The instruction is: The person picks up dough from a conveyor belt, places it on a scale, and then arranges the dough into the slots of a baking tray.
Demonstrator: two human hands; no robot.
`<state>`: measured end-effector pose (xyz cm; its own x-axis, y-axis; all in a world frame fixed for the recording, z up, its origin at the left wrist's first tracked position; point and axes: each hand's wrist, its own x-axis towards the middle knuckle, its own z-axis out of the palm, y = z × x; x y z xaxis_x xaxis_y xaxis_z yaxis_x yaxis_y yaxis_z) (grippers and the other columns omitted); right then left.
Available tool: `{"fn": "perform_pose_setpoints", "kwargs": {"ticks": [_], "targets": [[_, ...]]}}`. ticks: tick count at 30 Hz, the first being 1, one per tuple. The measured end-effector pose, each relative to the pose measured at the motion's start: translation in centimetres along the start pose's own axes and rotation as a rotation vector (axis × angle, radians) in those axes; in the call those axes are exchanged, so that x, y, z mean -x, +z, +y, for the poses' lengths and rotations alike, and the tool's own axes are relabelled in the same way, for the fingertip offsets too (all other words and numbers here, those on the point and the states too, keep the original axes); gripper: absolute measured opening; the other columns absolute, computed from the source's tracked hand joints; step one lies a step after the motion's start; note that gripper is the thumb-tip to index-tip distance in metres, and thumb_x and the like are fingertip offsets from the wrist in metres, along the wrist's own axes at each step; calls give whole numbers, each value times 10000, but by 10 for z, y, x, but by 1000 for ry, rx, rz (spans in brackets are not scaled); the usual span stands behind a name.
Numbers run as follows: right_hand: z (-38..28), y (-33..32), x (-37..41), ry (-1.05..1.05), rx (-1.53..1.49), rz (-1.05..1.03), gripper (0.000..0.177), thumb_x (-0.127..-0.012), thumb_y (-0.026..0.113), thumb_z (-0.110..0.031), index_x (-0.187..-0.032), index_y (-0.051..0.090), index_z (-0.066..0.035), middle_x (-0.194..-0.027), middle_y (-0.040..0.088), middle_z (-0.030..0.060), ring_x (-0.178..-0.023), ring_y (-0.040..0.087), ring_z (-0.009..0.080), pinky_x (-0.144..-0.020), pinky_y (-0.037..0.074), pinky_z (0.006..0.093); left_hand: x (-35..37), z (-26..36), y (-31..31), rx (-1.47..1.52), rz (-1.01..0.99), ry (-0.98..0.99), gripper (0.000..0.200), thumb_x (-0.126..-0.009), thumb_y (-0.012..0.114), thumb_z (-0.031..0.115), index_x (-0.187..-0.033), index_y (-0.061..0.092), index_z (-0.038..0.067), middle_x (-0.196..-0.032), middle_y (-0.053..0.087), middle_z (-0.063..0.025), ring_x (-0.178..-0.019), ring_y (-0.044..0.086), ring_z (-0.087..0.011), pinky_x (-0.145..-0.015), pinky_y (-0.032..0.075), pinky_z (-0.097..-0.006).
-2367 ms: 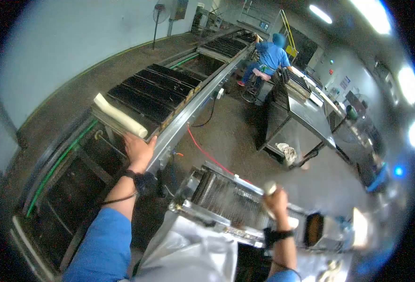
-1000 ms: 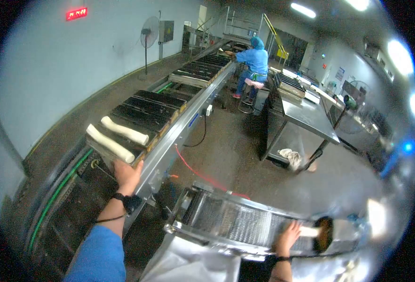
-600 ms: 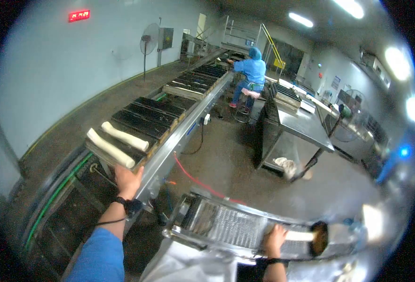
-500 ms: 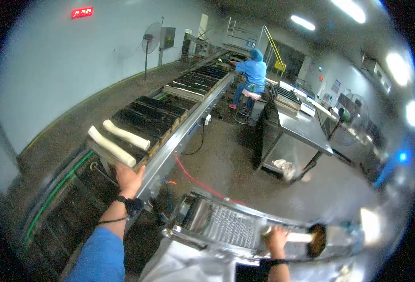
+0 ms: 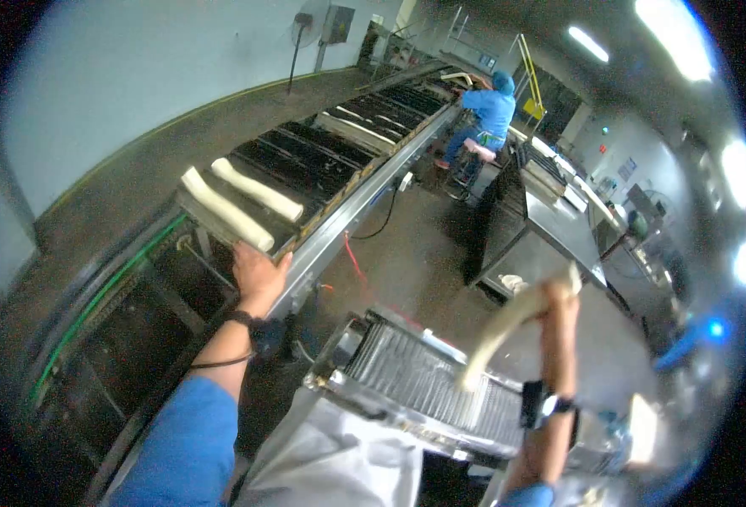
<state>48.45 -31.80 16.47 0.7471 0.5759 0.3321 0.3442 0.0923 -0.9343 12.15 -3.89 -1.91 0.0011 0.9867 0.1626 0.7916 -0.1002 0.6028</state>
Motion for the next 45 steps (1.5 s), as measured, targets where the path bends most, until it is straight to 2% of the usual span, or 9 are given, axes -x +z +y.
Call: {"fn": "perform_pose_setpoints", "kwargs": {"ticks": [5, 12, 18, 21, 26, 30, 33, 41, 45], "targets": [[-77, 92, -23, -77, -798, -575, 548, -961, 523, -205, -1419, 287, -20, -1379, 378, 313, -1271, 444, 370, -1096, 368, 445, 1, 7, -3, -59, 110, -4, 956, -838, 627, 515, -1340, 253, -208, -1364, 333, -372, -1275, 370, -438, -1077, 311, -457], [-14, 83, 28, 58, -372, -420, 848, -845, 687, -171, -1504, 163, -74, -1491, 261, 265, -1387, 286, 359, -1115, 306, 484, -6, -2, 16, -122, 123, 2, 1010, -833, 626, 533, -1364, 202, -214, -1416, 260, -390, -1344, 298, -433, -1095, 293, -479], [197, -94, 140, -24, 987, -148, 738, -899, 625, -231, -1472, 211, -17, -1498, 218, 288, -1392, 220, 423, -1142, 220, 499, -2, 6, 3, -91, 66, -29, 1005, -827, 616, 561, -1348, 247, -216, -1395, 299, -381, -1313, 346, -431, -1089, 312, -447], [246, -169, 211, 267, 1370, 198, 690, -928, 537, -328, -1413, 275, 87, -1448, 283, 328, -1354, 267, 458, -1141, 197, 469, -5, 2, 16, -78, 237, -53, 955, -832, 598, 575, -1296, 324, -214, -1340, 367, -361, -1243, 418, -427, -1052, 349, -444], [281, -231, 254, 480, 1528, 392, 606, -964, 429, -290, -1423, 269, 71, -1460, 304, 289, -1368, 268, 427, -1133, 199, 502, -20, -20, 16, 345, 291, -259, 811, -856, 587, 523, -1254, 395, -157, -1265, 438, -312, -1179, 451, -422, -1012, 368, -460], [266, -234, 240, 540, 1591, 308, 601, -949, 429, -246, -1449, 244, 31, -1494, 294, 224, -1395, 243, 394, -1132, 206, 503, -1, -15, -8, 343, 521, -234, 691, -813, 684, 222, -1327, 349, -97, -1334, 386, -308, -1254, 376, -439, -1063, 308, -476], [242, -222, 223, 529, 1568, 235, 612, -906, 427, -151, -1479, 234, -57, -1529, 238, 190, -1416, 207, 372, -1129, 209, 513, 1, -12, -27, 11, 437, 216, 757, -705, 602, -9, -1395, 291, -10, -1426, 264, -342, -1349, 231, -475, -1139, 179, -495], [237, -213, 195, 383, 1438, 74, 742, -803, 482, -4, -1490, 246, -158, -1552, 201, 155, -1418, 197, 382, -1125, 210, 514, -71, -91, -16, 485, 177, -328, 704, -786, 591, 83, -1403, 274, -40, -1391, 311, -350, -1311, 303, -454, -1092, 249, -481], [204, -184, 179, 232, 1390, 24, 718, -808, 491, 4, -1476, 273, -144, -1553, 216, 121, -1426, 198, 353, -1122, 186, 552, -34, -70, -60, -258, 3, -436, 614, -810, 592, 195, -1284, 363, -120, -1271, 397, -302, -1157, 454, -379, -945, 407, -391]]}}
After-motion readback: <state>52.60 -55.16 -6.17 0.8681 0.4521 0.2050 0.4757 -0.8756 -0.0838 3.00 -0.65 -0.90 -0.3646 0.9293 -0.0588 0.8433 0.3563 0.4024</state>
